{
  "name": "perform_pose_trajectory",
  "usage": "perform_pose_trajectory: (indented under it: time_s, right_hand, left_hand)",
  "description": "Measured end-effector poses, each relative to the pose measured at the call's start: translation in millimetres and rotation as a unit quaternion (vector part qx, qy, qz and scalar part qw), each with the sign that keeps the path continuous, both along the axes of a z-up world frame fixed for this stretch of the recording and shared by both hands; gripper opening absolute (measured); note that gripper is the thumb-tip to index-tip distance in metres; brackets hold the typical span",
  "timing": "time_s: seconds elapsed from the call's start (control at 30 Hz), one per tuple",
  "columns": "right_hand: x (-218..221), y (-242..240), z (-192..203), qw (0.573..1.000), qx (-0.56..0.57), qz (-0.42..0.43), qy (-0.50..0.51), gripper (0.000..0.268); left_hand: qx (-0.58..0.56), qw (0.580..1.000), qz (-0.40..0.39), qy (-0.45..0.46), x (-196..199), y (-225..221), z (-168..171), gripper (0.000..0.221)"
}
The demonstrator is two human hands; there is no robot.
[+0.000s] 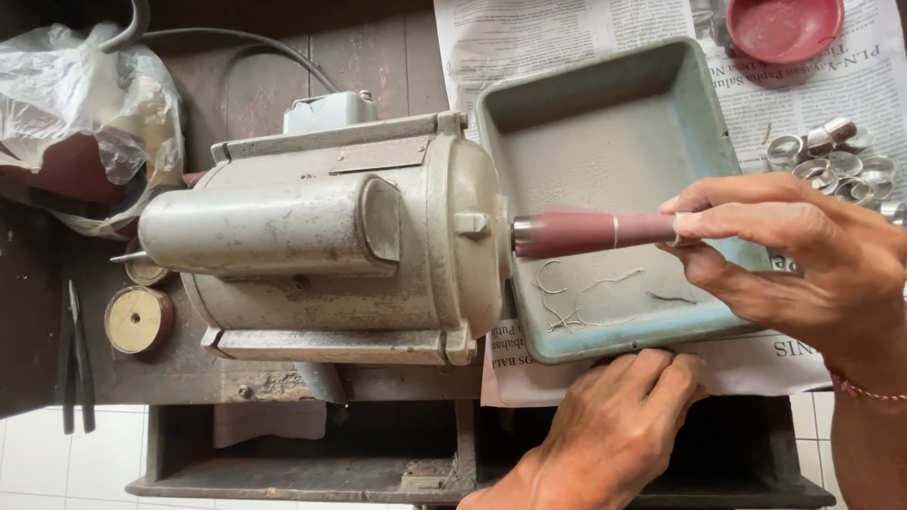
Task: Polishing the interior of metal rings using a rotating conical mandrel on a polishing motor
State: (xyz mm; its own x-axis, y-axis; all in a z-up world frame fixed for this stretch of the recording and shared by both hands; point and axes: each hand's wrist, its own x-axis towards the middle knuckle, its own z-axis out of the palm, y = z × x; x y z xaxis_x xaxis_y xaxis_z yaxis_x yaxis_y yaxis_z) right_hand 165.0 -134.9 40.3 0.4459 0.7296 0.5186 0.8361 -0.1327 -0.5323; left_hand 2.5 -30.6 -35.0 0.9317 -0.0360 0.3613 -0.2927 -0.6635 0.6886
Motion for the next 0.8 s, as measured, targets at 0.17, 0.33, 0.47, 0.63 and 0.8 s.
perform_pose_trajectory:
  time_s: [0.17,0.33,0.47,0.63,0.8]
  right_hand:
    - [0.3,0.6,-0.5,1.000,-0.014,0.002,-0.023,0.031]
    - [-3.8,7.2,4.7,1.000,-0.013,-0.014,-0.013,0.027]
    - [-4.8,10.6,7.8,1.000,-0.016,-0.019,0.014,0.026]
    - [6.8,1.4,-10.6,0.999,-0.013,-0.021,0.026,0.033]
    - [5.7,6.2,-4.3,0.998,-0.039,-0.050,0.022,0.028]
  left_hand:
    - [-0.019,1.000,-0.009,0.011,-1.0,1.8,2.3,0.016]
    - [-0.018,1.000,-0.006,-0.002,-1.0,2.2,2.7,0.014]
    - [-0.016,1.000,-0.007,0.000,-1.8,1.4,-0.2,0.014]
    - [-0.006,1.000,0.002,-0.010,-1.9,1.6,1.3,0.017]
    - [-0.023,1.000,-0.005,-0.001,-1.7,3.0,3.4,0.014]
